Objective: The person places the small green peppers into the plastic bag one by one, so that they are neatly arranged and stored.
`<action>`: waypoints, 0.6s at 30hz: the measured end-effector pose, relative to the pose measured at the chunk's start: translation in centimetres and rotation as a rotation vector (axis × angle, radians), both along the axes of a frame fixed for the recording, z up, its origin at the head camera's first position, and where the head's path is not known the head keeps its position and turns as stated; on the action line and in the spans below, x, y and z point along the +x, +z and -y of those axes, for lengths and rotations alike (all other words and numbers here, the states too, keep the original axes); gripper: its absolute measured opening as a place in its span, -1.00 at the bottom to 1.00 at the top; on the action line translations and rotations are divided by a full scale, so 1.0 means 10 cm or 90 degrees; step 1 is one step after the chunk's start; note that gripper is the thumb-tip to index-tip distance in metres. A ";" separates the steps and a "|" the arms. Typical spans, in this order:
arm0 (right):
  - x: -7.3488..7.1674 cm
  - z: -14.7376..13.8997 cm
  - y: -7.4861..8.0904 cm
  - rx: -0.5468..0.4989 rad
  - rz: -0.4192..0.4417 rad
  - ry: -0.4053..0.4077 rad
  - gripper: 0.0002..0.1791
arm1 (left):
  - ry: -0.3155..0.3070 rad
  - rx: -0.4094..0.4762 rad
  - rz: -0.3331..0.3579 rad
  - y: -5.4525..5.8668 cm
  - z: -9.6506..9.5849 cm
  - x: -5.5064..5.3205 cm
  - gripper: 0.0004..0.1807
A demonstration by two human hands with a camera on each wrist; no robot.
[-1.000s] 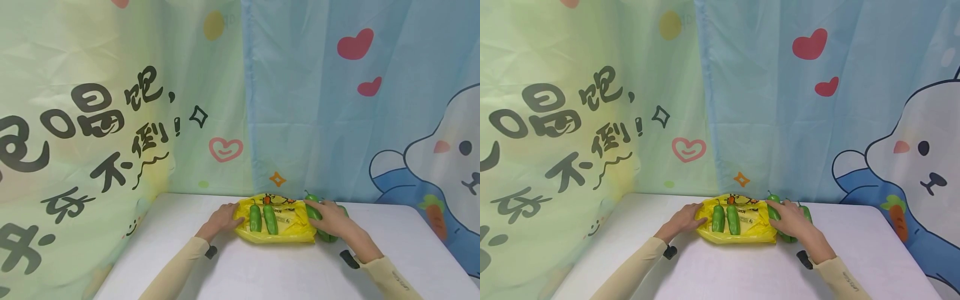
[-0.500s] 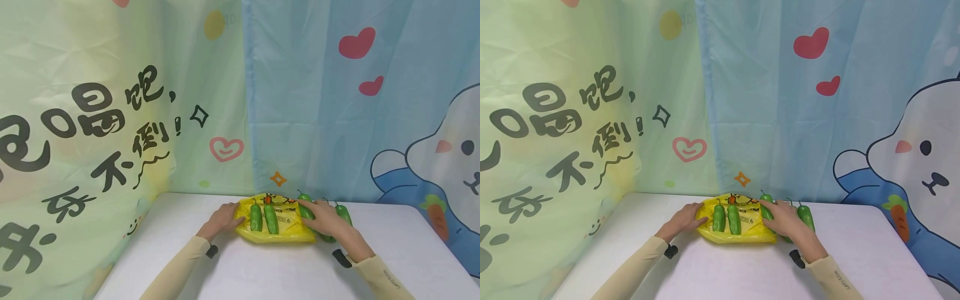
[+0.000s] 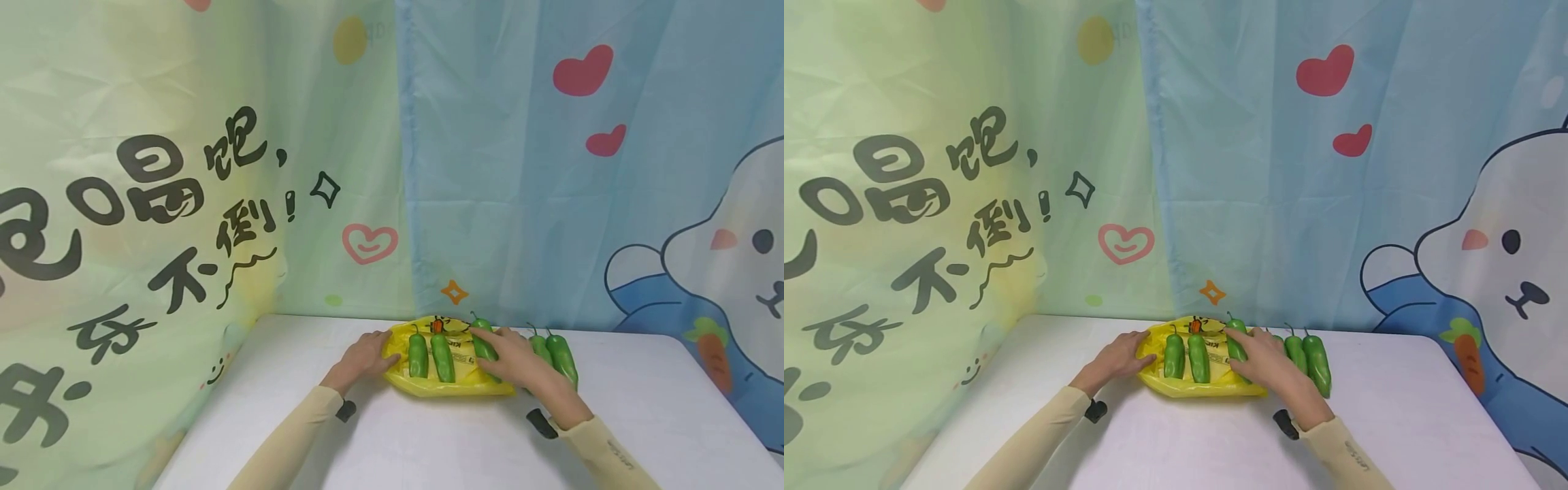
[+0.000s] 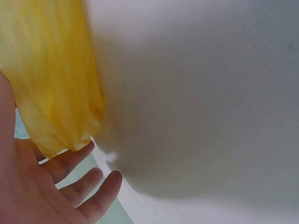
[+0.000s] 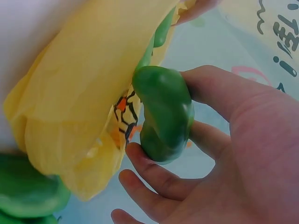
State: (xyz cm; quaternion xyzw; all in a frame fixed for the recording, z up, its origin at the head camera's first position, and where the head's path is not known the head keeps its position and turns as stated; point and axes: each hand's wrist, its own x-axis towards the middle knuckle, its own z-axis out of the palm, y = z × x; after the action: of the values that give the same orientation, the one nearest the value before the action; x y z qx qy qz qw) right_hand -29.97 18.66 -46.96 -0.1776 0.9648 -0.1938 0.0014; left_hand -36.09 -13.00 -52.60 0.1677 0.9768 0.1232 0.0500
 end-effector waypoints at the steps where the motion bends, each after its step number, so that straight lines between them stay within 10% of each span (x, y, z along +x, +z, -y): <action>1: 0.00 0.02 0.00 0.000 0.002 0.001 -0.30 | 0.001 0.000 0.000 0.00 0.00 0.00 -0.25; 18: 0.00 0.26 -0.07 -0.005 -0.012 0.009 -0.30 | 0.002 0.001 0.000 0.03 0.00 0.03 -0.25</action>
State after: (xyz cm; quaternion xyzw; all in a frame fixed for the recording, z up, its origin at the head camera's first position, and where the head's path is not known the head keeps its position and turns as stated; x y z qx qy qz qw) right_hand -29.93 16.03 -47.70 -0.1866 0.9627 -0.1959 -0.0072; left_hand -35.75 -13.01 -52.27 0.1659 0.9770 0.1243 0.0497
